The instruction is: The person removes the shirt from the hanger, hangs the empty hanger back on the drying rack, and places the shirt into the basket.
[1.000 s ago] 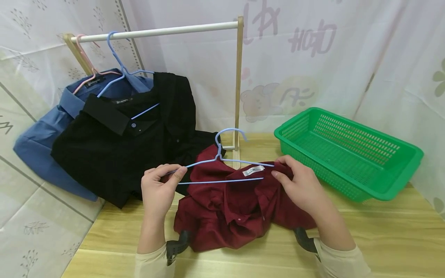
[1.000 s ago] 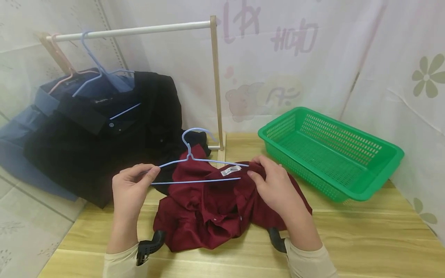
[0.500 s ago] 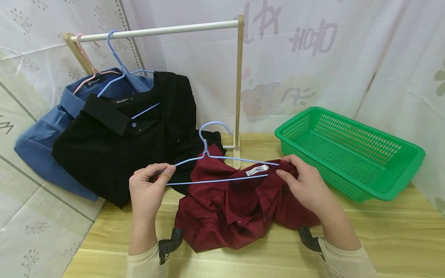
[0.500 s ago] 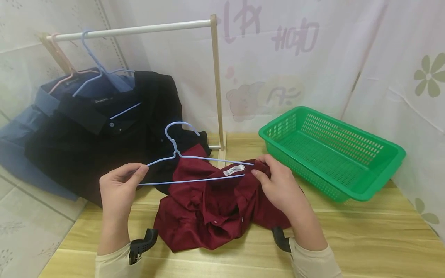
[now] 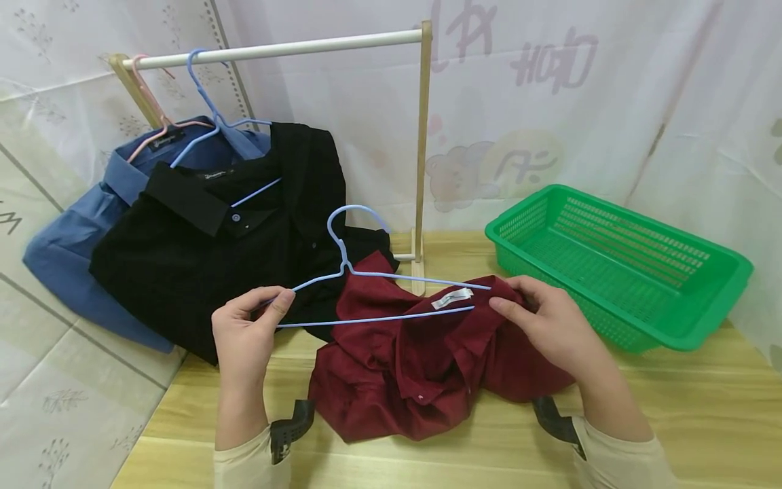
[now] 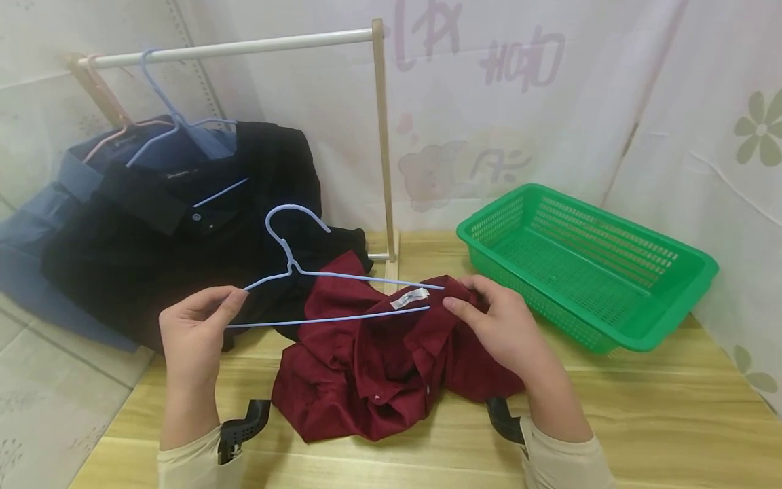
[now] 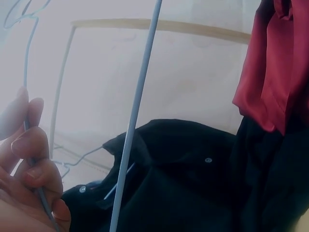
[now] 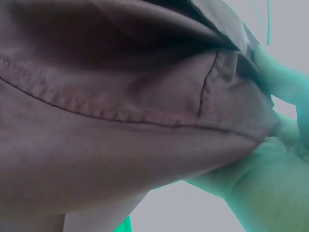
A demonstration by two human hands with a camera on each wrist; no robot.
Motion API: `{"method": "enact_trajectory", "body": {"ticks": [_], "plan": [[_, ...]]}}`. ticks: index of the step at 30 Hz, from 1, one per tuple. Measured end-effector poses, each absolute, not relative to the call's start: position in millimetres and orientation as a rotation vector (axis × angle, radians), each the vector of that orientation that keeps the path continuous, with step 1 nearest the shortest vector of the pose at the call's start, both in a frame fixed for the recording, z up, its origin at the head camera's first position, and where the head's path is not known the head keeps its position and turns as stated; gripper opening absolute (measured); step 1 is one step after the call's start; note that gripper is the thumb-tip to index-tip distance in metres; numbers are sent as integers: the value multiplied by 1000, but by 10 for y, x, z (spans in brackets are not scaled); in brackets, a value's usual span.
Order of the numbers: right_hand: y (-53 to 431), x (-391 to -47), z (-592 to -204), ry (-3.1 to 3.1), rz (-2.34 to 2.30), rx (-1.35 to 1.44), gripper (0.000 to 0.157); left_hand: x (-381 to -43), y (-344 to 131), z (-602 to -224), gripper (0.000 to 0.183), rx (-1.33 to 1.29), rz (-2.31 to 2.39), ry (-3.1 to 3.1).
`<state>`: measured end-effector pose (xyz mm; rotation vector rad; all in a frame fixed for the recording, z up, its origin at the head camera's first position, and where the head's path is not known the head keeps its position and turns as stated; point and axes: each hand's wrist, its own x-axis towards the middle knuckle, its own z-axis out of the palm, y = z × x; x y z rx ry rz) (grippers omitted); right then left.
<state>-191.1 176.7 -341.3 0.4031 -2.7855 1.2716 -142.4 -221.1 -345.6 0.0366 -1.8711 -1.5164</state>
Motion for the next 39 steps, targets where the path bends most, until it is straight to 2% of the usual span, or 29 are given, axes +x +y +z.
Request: {"method": "enact_trajectory", "body": {"ticks": [8,19,23,27,31,39], "plan": [[1792,-1884,-3426,-2728,1441,366,34,-1405,-2275,-3455,9,69,-1510,-1840],[1966,-1903,-3454,-2769,1305,307,39,-1332,-2469,-3398,12,4,-1715,-1480],[1948,-1878,-3489,-2786,1218,413,34,-1303,-2435,-3415,17,114,-1634,-1601],[1881,-1848,-3573,-2789,1117,660,34,-1289,-2394,-3452,20,201,-1494,-1719],[1767,-1797,-3632,-2857,956,836,42,-1282,-2364,-3423,20,262,-1395,-1775],[1343,-1613,-3598,-3156,783,978,69,-1337,-2290,-3378,22,284,-1392,-1777]]}}
